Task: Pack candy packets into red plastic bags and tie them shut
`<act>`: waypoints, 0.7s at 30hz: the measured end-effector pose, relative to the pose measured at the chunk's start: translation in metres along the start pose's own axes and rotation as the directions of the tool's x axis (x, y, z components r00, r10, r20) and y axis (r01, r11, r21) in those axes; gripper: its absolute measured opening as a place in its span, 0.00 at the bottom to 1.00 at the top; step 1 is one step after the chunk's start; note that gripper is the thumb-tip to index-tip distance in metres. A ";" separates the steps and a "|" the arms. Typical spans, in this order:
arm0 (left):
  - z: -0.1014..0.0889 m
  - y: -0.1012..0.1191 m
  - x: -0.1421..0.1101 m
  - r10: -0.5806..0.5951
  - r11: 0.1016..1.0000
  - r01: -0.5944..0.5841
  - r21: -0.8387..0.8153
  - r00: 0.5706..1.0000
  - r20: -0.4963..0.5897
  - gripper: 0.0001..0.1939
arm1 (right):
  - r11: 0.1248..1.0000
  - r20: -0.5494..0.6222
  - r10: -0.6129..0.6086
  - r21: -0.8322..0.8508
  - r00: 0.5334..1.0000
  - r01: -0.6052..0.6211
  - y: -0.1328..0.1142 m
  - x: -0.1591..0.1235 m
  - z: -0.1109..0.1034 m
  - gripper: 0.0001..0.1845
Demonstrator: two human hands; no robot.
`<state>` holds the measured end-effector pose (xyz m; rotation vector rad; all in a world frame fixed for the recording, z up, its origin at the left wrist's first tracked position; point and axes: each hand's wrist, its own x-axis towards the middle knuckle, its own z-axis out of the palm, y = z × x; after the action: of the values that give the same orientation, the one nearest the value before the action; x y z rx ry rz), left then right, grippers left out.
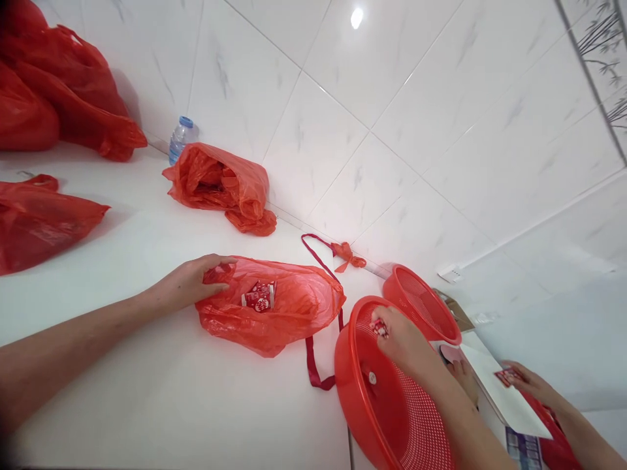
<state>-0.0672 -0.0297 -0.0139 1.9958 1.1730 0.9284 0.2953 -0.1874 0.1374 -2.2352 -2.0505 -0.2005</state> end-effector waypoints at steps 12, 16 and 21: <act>-0.002 0.001 -0.001 0.006 1.000 -0.007 -0.010 1.000 -0.003 0.27 | 0.920 -0.009 -0.335 0.212 0.942 0.329 -0.108 0.075 0.032 0.25; -0.001 0.001 -0.001 0.014 1.000 -0.014 -0.008 1.000 -0.005 0.27 | 0.933 -0.100 -0.266 0.225 0.959 0.282 -0.092 0.058 0.012 0.21; 0.000 0.000 0.000 0.014 1.000 -0.014 0.005 1.000 0.000 0.28 | 0.978 -0.095 -0.001 0.208 0.995 0.021 -0.036 0.011 -0.010 0.10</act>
<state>-0.0669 -0.0294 -0.0137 2.0101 1.1644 0.9334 0.2604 -0.1747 0.1487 -2.0504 -1.9366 -0.0848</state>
